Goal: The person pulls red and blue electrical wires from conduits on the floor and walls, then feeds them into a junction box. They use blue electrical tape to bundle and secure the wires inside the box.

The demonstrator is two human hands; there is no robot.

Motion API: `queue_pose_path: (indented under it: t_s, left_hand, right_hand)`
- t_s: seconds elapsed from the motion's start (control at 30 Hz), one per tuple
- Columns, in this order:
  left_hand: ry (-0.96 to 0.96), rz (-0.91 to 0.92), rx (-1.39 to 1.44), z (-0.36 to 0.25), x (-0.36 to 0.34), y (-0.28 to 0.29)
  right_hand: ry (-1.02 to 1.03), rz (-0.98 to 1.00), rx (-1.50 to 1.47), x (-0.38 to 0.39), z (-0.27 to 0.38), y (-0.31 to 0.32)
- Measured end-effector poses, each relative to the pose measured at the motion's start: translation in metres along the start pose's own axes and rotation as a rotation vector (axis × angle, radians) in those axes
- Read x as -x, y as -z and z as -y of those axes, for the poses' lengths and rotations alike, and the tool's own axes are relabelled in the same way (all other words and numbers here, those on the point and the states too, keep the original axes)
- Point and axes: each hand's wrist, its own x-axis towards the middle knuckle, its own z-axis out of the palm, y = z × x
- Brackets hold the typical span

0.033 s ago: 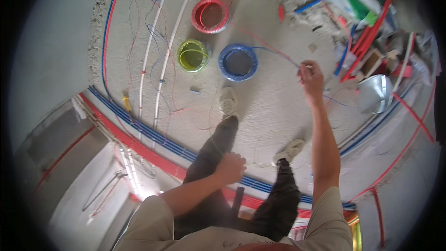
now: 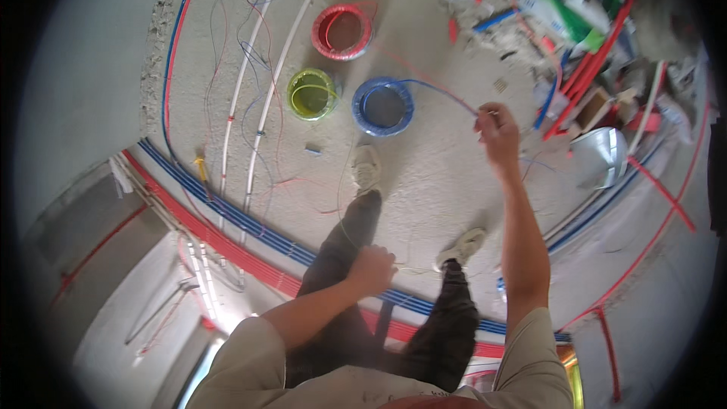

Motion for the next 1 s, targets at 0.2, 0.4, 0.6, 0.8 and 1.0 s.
queue_pose_path:
  t_s: [0.2, 0.4, 0.6, 0.8, 1.0]
  left_hand:
    - [-0.119, -0.233, -0.001, -0.013, 0.032, 0.06]
    - [-0.033, -0.482, 0.035, -0.038, 0.086, 0.19]
    - [0.002, -0.684, 0.268, -0.082, 0.135, 0.292]
    - [-0.317, -0.46, 0.534, -0.222, 0.144, 0.469]
    - [-0.622, -0.909, -0.02, -0.33, 0.08, 0.514]
  right_hand:
    - [-0.116, 0.342, 0.771, 0.034, 0.199, -0.001]
    - [0.118, 0.306, 1.292, 0.028, 0.178, 0.027]
    - [-0.141, 0.214, 0.505, 0.155, 0.418, -0.002]
    - [-0.102, 0.693, -0.084, 0.246, 0.517, 0.044]
    - [-0.225, 0.794, -0.578, 0.309, 0.554, 0.081]
